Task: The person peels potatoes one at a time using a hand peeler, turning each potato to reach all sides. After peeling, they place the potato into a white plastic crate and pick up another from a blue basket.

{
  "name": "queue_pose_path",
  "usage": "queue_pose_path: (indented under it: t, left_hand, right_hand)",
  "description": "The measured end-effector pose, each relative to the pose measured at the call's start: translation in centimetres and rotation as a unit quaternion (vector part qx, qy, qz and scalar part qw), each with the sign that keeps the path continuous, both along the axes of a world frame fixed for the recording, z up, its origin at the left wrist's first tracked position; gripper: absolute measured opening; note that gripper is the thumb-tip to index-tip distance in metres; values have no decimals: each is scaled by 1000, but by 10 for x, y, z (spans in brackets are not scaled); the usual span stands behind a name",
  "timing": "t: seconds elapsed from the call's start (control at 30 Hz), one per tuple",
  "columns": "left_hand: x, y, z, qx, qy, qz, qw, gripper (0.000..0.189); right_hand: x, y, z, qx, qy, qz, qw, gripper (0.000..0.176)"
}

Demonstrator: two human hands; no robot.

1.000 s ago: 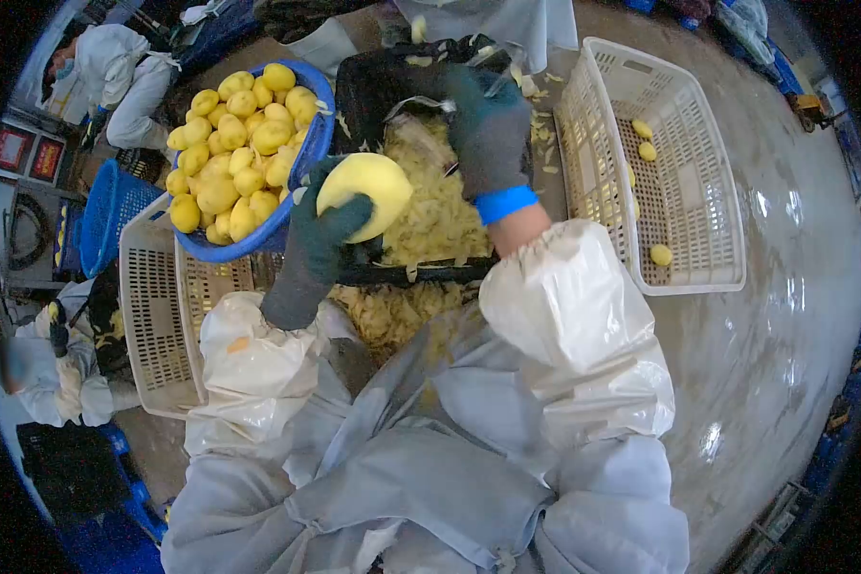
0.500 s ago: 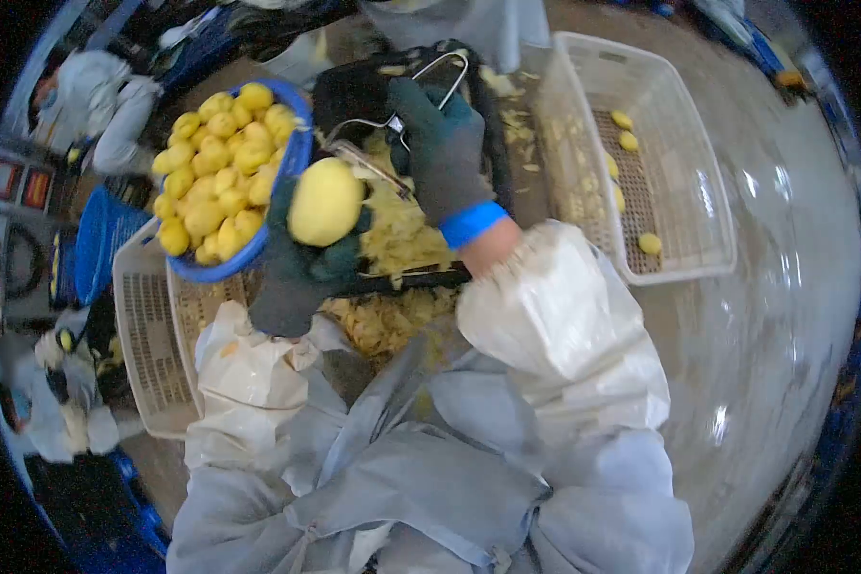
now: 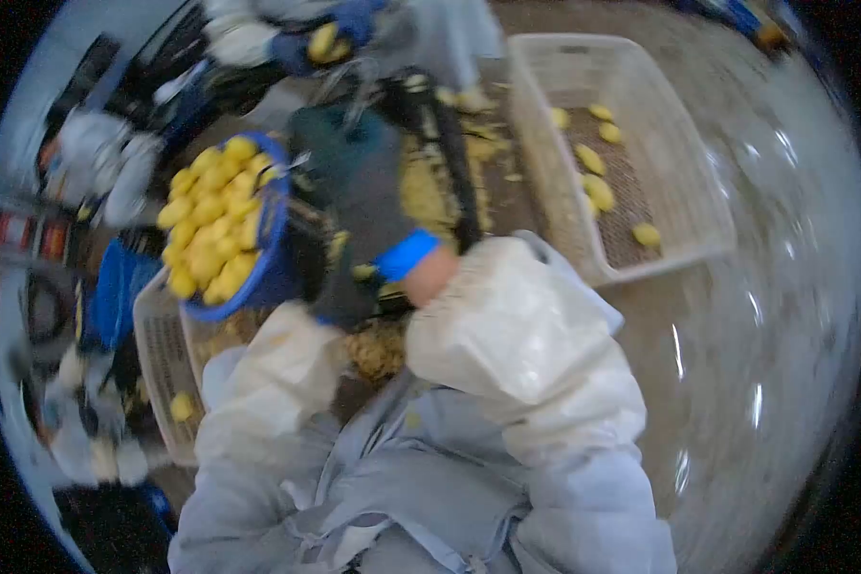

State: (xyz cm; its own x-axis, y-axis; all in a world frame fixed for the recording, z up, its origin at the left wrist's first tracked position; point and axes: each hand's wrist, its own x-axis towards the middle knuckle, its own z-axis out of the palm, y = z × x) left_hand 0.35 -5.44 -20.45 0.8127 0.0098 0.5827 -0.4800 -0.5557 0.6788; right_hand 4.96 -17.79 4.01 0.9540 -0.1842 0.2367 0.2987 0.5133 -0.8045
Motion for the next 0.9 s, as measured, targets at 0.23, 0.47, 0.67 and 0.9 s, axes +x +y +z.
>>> queue_pose_path:
  t: [0.23, 0.47, 0.67, 0.9]
  left_hand:
    - [56, -100, 54, -248, 264, -334, 870, 32]
    - [93, -17, 55, -244, 210, -190, 927, 18]
    - [93, 181, 141, -104, 142, 78, 981, 24]
    - [91, 213, 121, 265, 217, 21, 939, 73]
  right_hand:
    - [8, -33, 17, -122, -4, -34, 992, 24]
    - [11, -34, 19, 41, 119, -20, 992, 24]
    - [5, -14, 15, -72, 131, -6, 989, 25]
    - [14, -1, -3, -121, 195, 61, 972, 26]
